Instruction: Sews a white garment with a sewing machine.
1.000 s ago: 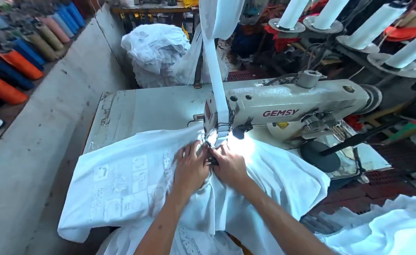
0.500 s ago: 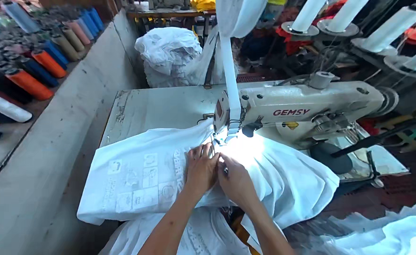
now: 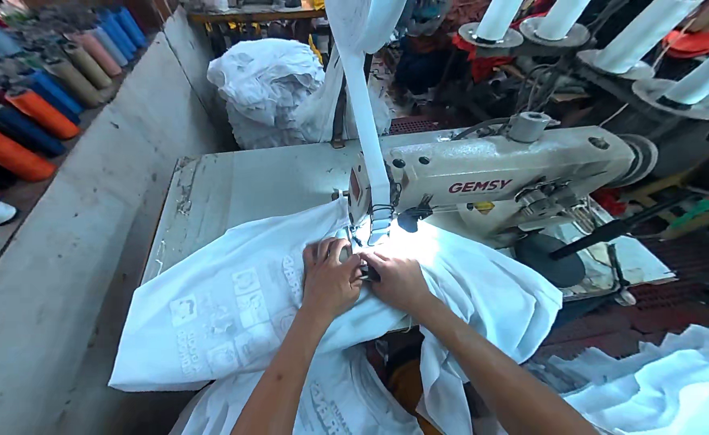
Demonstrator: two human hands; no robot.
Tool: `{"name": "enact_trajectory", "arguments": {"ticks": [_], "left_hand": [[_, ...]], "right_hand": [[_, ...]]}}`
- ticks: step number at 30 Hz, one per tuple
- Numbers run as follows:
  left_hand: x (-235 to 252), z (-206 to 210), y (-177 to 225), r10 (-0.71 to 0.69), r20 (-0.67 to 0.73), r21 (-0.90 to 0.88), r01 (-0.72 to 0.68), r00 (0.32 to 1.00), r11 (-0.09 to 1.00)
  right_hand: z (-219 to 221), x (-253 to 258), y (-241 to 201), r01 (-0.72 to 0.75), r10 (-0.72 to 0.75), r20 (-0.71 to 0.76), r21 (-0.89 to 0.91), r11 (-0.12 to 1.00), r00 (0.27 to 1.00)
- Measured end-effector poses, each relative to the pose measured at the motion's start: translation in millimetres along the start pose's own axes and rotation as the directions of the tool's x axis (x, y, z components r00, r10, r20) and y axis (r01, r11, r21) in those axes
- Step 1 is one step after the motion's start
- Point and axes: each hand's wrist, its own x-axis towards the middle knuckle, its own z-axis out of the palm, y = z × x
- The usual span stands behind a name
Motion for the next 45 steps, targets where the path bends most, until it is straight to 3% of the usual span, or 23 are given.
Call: {"name": "enact_trajectory", "arguments": {"ticks": [3,6,8,11,17,22,25,27,29,31,34,36,41,45], "left_hand": [[7.7,-0.2,14.6,-0.127,-0.025,0.033,0.128,0.992,0.991],[14.3,-9.6,45.9,-0.371,0.057,0.057,0.368,0.927,0.928],[13.6,-5.5,50.0,-0.43,0.033,0.036,0.429,0.902,0.903],[11.0,6.1,34.6,-0.368,-0.073,0.034,0.371,0.927,0.928],[7.8,15.4,22.0,-0.194,-0.174,0.078,0.21,0.965,0.975],[18.7,5.6,-8.5,-0.064,-0.142,-0.007,0.064,0.988,0.998],[39.5,3.2,-45.2,0.102,-0.093,-0.063,-0.109,0.99,0.992],[52.6,5.7,-61.4,0.195,-0.142,-0.035,-0.201,0.971,0.979],[52.9,3.1,-59.0,0.148,-0.158,0.016,-0.148,0.976,0.989],[39.2,-8.4,-40.5,-0.009,-0.164,-0.04,0.003,0.987,0.999],[9.5,-8.5,-23.0,-0.169,-0.249,-0.368,0.068,0.954,0.927],[-2.5,-3.1,-24.7,-0.148,-0.222,-0.506,0.016,0.964,0.862],[20.9,1.0,-41.8,0.038,-0.177,-0.254,-0.083,0.983,0.964],[44.3,2.4,-51.5,0.013,-0.122,-0.162,-0.033,0.992,0.986]], "right_hand": [[2.8,10.3,12.2,0.021,-0.021,-0.004,0.015,1.0,1.0],[5.0,11.0,16.7,0.05,-0.05,-0.037,0.003,0.999,0.998],[8.7,4.6,18.7,0.087,-0.087,-0.114,-0.008,0.996,0.99],[8.9,-5.2,16.1,0.095,-0.096,-0.172,-0.011,0.995,0.981],[4.2,-5.2,3.1,-0.041,0.033,-0.098,-0.088,0.995,0.995],[3.5,6.2,-11.1,-0.075,0.07,-0.042,-0.133,0.988,0.997],[-5.1,18.3,-31.8,-0.184,0.211,0.176,-0.16,0.97,0.961],[-7.3,24.2,-41.1,-0.23,0.267,0.246,-0.167,0.959,0.932],[-8.9,25.0,-44.8,-0.251,0.289,0.263,-0.168,0.953,0.92],[-15.8,25.8,-47.4,-0.28,0.312,0.308,-0.146,0.949,0.899],[-13.2,21.6,-44.8,-0.243,0.276,0.249,-0.155,0.957,0.928],[-6.5,15.6,-41.8,-0.208,0.23,0.143,-0.152,0.966,0.963],[-1.4,13.9,-35.5,-0.208,0.219,0.086,-0.116,0.971,0.972],[-7.6,8.5,-36.9,-0.211,0.218,0.116,-0.069,0.975,0.969]]}}
